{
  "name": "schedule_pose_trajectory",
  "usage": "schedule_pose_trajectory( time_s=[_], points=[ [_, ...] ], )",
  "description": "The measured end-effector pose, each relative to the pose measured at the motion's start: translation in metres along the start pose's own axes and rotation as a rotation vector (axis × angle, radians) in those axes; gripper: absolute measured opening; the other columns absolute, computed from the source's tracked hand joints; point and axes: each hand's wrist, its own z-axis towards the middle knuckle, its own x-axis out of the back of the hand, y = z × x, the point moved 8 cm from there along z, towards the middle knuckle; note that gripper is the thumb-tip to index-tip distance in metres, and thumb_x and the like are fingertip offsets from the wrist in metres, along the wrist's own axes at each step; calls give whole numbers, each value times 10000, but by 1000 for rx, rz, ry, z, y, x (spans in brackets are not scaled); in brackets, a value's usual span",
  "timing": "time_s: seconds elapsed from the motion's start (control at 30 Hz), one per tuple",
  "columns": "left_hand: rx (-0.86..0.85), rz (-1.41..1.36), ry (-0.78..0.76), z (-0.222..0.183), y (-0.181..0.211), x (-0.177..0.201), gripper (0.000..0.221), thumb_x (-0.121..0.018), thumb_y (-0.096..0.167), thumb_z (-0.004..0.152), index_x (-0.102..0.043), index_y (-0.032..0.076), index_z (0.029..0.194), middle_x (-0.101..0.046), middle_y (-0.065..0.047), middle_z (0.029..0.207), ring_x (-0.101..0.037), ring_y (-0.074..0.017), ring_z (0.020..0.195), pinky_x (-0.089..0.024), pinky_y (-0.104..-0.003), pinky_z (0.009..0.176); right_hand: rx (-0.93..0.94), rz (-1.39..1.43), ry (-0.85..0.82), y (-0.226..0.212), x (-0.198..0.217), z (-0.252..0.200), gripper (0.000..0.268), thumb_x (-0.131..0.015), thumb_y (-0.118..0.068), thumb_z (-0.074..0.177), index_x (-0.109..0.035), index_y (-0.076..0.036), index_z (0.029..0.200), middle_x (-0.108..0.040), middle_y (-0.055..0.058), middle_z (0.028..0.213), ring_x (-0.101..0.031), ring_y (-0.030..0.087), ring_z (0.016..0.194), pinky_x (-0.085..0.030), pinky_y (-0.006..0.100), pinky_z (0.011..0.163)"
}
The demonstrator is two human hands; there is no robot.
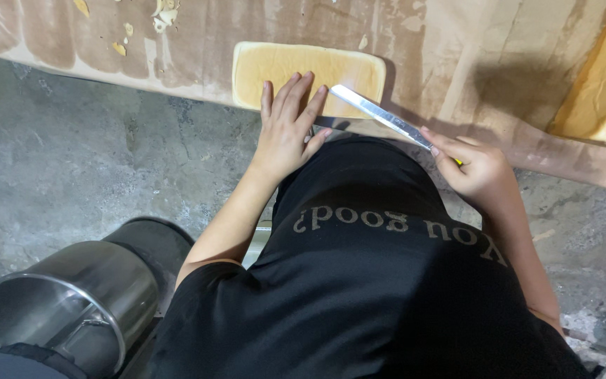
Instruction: The person uses a knife to scrape the bottom and sides of bread loaves, removes crumbs or crust, and stacks the loaves on a table in a bakery production area.
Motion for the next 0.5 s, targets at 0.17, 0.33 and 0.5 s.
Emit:
schedule_pose_trajectory(
  time_s=[0.17, 0.33, 0.5],
  points=[
    [18, 23, 67, 1, 4, -2, 631, -717, 409, 974, -532, 115, 1500, -457, -196, 1509, -400, -389, 1421, -110, -634, 1228, 25, -6, 0, 4, 0, -5, 388, -672, -55, 959, -725, -116, 1339, -666, 146, 853, -576, 173, 695, -486, 304, 686],
    [253, -339, 290, 3, -39, 4, 237, -628, 318, 1038, -648, 92, 1105, -635, -93, 1156, -616, -278, 1147, -443, -481, 1061, -114, 251, -61, 35, -11, -11, 339, -680, -94, 995, -718, -88, 1332, -676, 56, 835, -547, 102, 674, -464, 257, 610],
    [36, 235, 352, 40, -101, 66, 241, -647, 268, 1116, -646, 44, 1030, -622, -135, 1011, -610, -326, 969, -515, -470, 825, -201, 503, 97, 79, -19, 5, 215, -636, -77, 1049, -670, 30, 1231, -647, -54, 1150, -503, 47, 676, -428, 212, 591]
  ],
)
